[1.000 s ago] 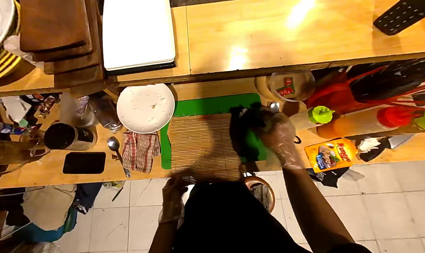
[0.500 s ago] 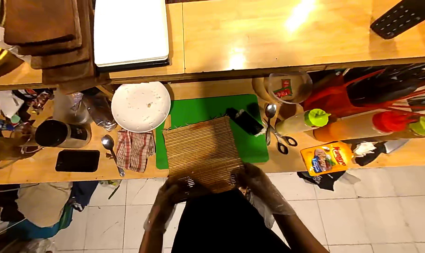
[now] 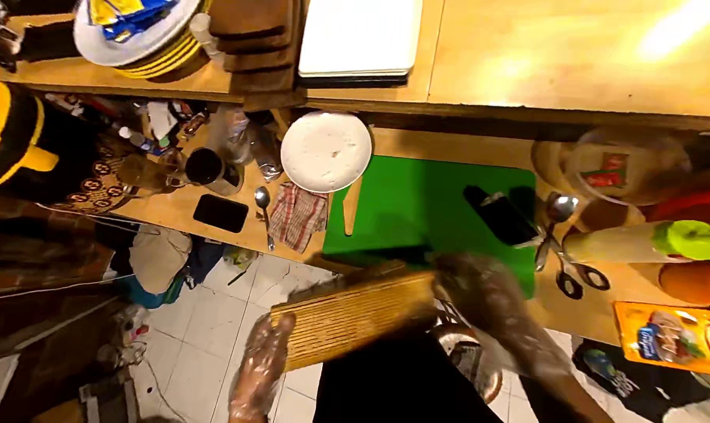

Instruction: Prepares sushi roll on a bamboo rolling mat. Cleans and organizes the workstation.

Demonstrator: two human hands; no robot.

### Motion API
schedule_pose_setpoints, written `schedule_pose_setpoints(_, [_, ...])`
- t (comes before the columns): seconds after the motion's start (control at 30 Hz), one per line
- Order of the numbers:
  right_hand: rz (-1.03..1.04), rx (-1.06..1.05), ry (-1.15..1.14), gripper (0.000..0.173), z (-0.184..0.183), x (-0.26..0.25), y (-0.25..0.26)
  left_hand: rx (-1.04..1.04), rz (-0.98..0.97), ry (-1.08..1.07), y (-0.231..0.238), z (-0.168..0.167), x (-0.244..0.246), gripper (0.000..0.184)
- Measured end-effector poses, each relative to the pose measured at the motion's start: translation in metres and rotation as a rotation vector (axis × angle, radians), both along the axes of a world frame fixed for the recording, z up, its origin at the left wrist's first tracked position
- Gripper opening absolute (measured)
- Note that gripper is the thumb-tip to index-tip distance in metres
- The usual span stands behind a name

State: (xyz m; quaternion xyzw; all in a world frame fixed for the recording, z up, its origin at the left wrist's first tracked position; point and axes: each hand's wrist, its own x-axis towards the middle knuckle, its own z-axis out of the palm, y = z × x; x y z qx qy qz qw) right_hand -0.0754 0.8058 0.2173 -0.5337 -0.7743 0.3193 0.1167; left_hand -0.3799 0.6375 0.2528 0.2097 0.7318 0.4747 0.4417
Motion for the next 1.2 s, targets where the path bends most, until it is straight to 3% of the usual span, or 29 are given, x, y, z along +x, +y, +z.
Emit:
schedule_pose_setpoints(0.1, [0.168, 0.110, 0.155, 0.031, -0.011, -0.083, 0.020, 0.118, 0.115, 0.088, -0.034, 0.019, -0.036, 0.018])
schedule_pose_setpoints(0.23, [0.289, 0.052, 0.199, 0.038, -0.032, -0.192, 0.047, 0.112, 0.194, 0.194, -0.069, 0.040, -0.085, 0.020])
schedule_pose_setpoints(0.33, [0.355, 0.164, -0.026, 0.091, -0.069, -0.257, 0.063, 0.049, 0.200, 0.266, -0.082, 0.050, -0.116, 0.020])
schedule_pose_setpoints(0.4, [0.369, 0.223, -0.078, 0.108, -0.088, -0.280, 0.071, 0.067, 0.187, 0.288, -0.086, 0.055, -0.137, 0.019])
schedule_pose_setpoints(0.47, [0.362, 0.246, -0.093, 0.094, -0.100, -0.291, 0.075, 0.102, 0.165, 0.315, -0.088, 0.059, -0.155, 0.017])
schedule_pose_setpoints(0.57, [0.332, 0.295, -0.121, 0.046, -0.103, -0.298, 0.082, 0.160, 0.117, 0.332, -0.086, 0.070, -0.175, 0.016])
schedule_pose_setpoints(0.6, [0.336, 0.308, -0.121, 0.038, -0.102, -0.298, 0.083, 0.176, 0.097, 0.344, -0.083, 0.074, -0.179, 0.015])
schedule_pose_setpoints(0.73, [0.225, 0.355, 0.128, 0.037, -0.098, -0.281, 0.071, 0.188, 0.077, 0.393, -0.067, 0.089, -0.185, 0.015])
schedule_pose_setpoints(0.8, [0.136, 0.216, 0.232, 0.039, -0.087, -0.269, 0.062, 0.178, 0.077, 0.415, -0.058, 0.096, -0.183, 0.016])
schedule_pose_setpoints(0.9, [-0.074, 0.038, 0.301, 0.034, -0.035, -0.255, 0.052, 0.225, 0.067, 0.397, -0.035, 0.108, -0.178, 0.017])
schedule_pose_setpoints(1.0, [-0.256, 0.117, 0.477, 0.042, 0.022, -0.247, 0.044, 0.243, 0.084, 0.454, -0.004, 0.122, -0.163, 0.017])
schedule_pose_setpoints(1.07, [-0.190, 0.298, 0.699, 0.042, 0.055, -0.253, 0.026, 0.275, 0.087, 0.522, 0.024, 0.131, -0.148, 0.016])
schedule_pose_setpoints(1.13, [0.020, 0.471, 0.856, 0.045, 0.085, -0.275, -0.004, 0.342, 0.005, 0.556, 0.048, 0.136, -0.135, 0.020])
schedule_pose_setpoints(1.2, [0.216, 0.568, 0.864, 0.032, 0.092, -0.298, -0.022, 0.430, -0.097, 0.547, 0.068, 0.140, -0.123, 0.021])
